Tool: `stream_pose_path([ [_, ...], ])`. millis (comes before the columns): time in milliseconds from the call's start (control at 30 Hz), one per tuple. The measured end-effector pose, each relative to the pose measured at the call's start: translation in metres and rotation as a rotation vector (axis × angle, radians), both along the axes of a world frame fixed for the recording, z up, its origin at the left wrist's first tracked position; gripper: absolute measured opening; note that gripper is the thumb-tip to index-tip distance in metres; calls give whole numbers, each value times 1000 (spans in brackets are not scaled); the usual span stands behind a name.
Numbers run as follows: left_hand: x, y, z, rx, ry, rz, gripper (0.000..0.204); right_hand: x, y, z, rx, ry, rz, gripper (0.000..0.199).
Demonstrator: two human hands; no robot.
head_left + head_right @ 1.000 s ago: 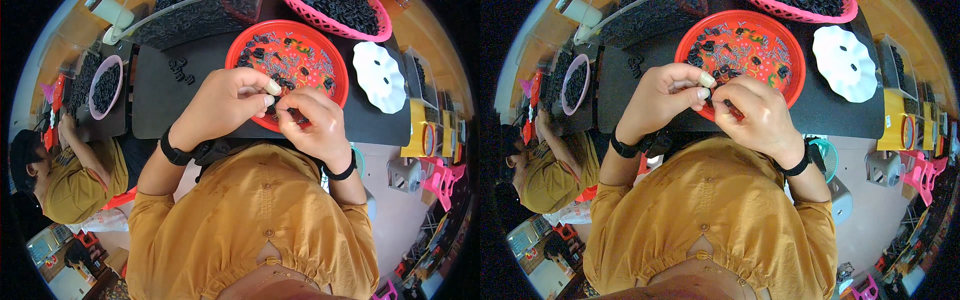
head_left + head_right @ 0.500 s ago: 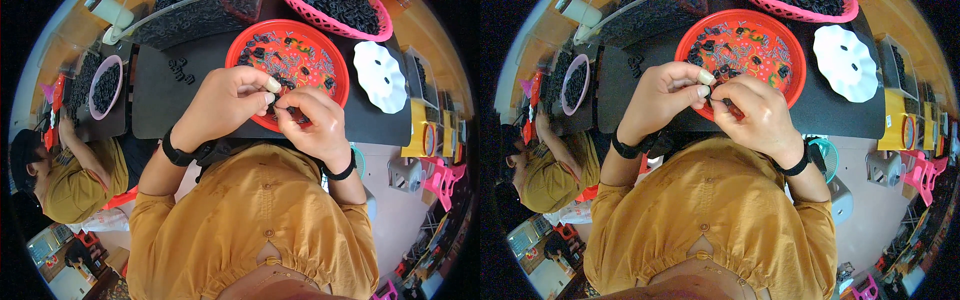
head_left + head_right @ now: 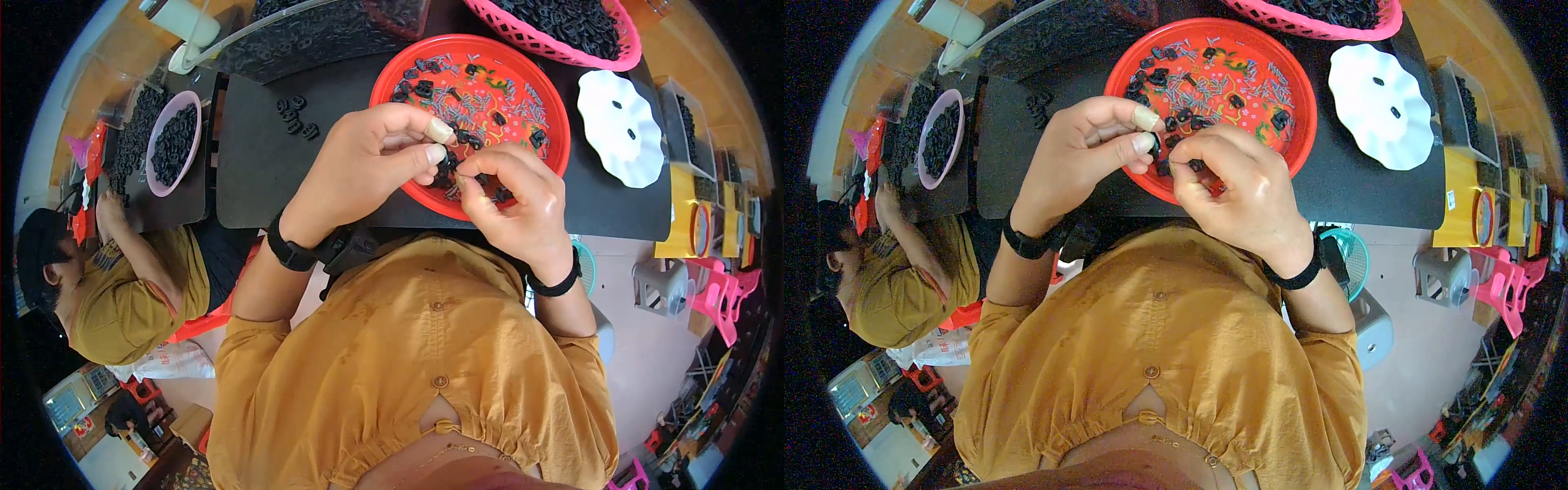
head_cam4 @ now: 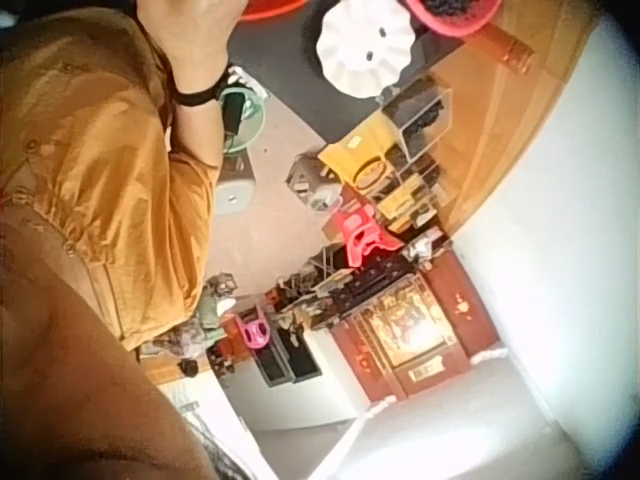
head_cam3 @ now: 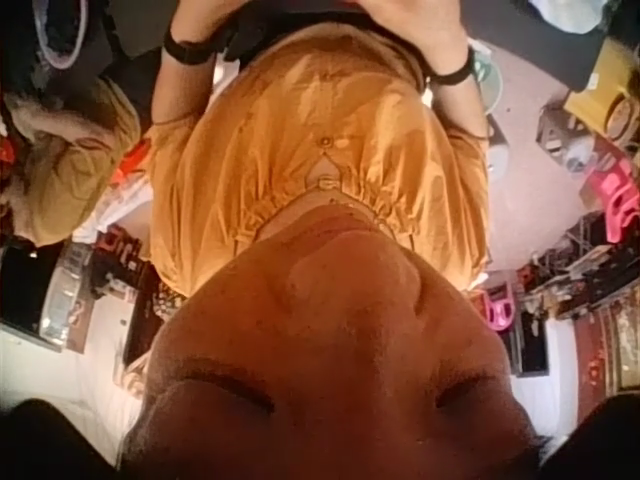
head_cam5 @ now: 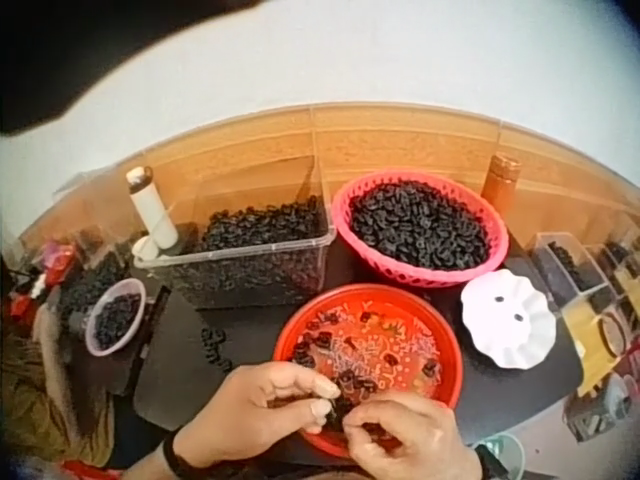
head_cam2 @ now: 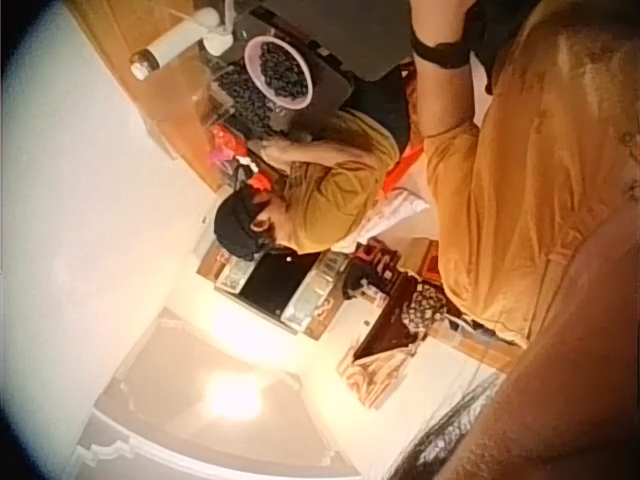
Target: The person assembles small plastic components by hand, picking pieces from a red tray and pressing them together.
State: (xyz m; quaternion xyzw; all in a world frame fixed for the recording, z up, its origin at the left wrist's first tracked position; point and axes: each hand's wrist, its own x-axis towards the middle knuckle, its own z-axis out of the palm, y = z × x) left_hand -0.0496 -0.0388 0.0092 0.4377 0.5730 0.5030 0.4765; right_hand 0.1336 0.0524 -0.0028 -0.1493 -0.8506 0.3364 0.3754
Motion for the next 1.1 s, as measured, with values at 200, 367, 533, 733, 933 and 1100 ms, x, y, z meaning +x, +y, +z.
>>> stream_pose_path([
  [200,-3,-4,-6,29,-126,57,23,4,0,-2,-12,-12,-36,13],
  [367,-13,-9,-11,196,459,137,30,19,-6,-8,-165,-27,-186,13],
  [533,-32,-16,1,201,519,157,25,50,5,-26,-240,146,-362,11],
  [733,-25,-7,-9,254,830,-95,16,76,19,-48,-460,391,-444,11],
  [933,-37,16,45,364,886,-78,17,82,26,-56,-670,577,-440,12],
  [1100,-121,67,115,107,855,189,27,81,22,-54,-644,459,-459,11],
])
